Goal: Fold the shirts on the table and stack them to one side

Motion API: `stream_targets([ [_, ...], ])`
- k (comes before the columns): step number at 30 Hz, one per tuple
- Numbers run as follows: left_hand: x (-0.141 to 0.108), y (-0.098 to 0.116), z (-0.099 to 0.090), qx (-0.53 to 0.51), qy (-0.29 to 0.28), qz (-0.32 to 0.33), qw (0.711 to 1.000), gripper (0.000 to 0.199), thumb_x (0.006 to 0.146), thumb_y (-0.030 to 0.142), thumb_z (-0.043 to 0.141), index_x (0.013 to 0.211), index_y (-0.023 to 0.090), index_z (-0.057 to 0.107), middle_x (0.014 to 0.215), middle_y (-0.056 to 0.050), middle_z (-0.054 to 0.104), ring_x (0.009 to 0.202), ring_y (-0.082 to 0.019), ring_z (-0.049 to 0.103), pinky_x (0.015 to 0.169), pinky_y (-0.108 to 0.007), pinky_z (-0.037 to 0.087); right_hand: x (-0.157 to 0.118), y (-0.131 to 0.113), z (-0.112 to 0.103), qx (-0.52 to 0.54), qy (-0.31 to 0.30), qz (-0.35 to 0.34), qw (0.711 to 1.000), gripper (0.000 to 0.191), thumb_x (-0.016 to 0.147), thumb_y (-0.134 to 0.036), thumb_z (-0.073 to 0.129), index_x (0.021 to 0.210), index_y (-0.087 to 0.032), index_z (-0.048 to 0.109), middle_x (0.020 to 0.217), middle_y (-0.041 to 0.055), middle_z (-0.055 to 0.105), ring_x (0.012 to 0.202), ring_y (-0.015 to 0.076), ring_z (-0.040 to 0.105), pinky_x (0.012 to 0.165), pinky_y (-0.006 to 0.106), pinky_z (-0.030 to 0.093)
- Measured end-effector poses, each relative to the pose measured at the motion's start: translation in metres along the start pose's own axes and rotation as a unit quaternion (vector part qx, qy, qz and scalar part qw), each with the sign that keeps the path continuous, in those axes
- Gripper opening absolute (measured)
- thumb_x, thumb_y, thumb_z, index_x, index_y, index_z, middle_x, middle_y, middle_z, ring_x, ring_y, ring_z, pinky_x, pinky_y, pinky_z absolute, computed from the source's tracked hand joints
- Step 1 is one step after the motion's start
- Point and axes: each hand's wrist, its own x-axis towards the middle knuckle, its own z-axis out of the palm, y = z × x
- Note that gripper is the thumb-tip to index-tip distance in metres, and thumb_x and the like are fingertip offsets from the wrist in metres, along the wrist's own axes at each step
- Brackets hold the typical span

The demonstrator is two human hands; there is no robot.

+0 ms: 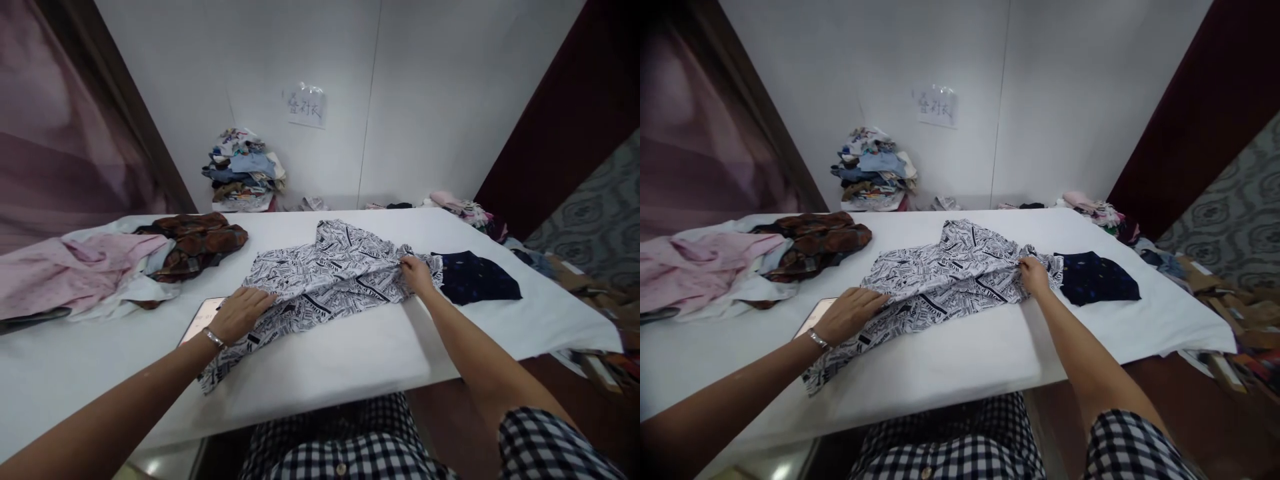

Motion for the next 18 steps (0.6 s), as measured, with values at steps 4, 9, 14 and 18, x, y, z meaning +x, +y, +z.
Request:
stream_targets([
  [4,-0.010,0.008,0.015,-0.041,-0.058,0.001,0.997,0.034,0.085,0.007,0.042,0.106,0.023,0.065,0.102,-0.007,0.065,0.096,-0.021,0.058,0.087,-0.037,0.042,-0.026,0.008,-0.003,-0.096,-0.066,-0.035,0.993,0.033,0.082,-0.018,0.046,0.104,-0.021,0.070,0.111,0.0051,0.067,0.101,0.0197,0.060,0.090,0.030,0.044],
  [9,-0.018,0.028,0.014,-0.100,-0.014,-0.072,0.992,0.034,0.089,0.039,0.046,0.114,0.023,0.062,0.113,-0.009,0.064,0.101,-0.023,0.060,0.088,-0.037,0.044,-0.051,0.027,-0.018,-0.115,-0.003,-0.028,0.993,0.040,0.087,-0.025,0.041,0.121,-0.020,0.062,0.112,0.0072,0.065,0.099,0.0196,0.061,0.084,0.028,0.046],
  [14,-0.022,0.041,0.018,-0.099,-0.033,-0.078,0.991,0.043,0.080,0.029,0.055,0.123,0.024,0.058,0.125,-0.011,0.059,0.114,-0.026,0.055,0.097,-0.041,0.041,-0.059,0.045,-0.042,-0.175,-0.048,0.044,0.982,0.056,0.086,-0.033,0.044,0.140,-0.018,0.043,0.104,0.0105,0.069,0.095,0.0236,0.063,0.076,0.030,0.046],
  [18,-0.011,0.043,0.022,-0.065,-0.065,-0.104,0.990,0.044,0.078,0.006,0.042,0.116,0.018,0.061,0.113,-0.012,0.064,0.105,-0.024,0.058,0.091,-0.038,0.043,-0.056,0.049,-0.045,-0.194,-0.117,0.081,0.971,0.062,0.082,-0.034,0.053,0.142,-0.021,0.042,0.100,0.0093,0.071,0.092,0.0245,0.066,0.075,0.030,0.046],
])
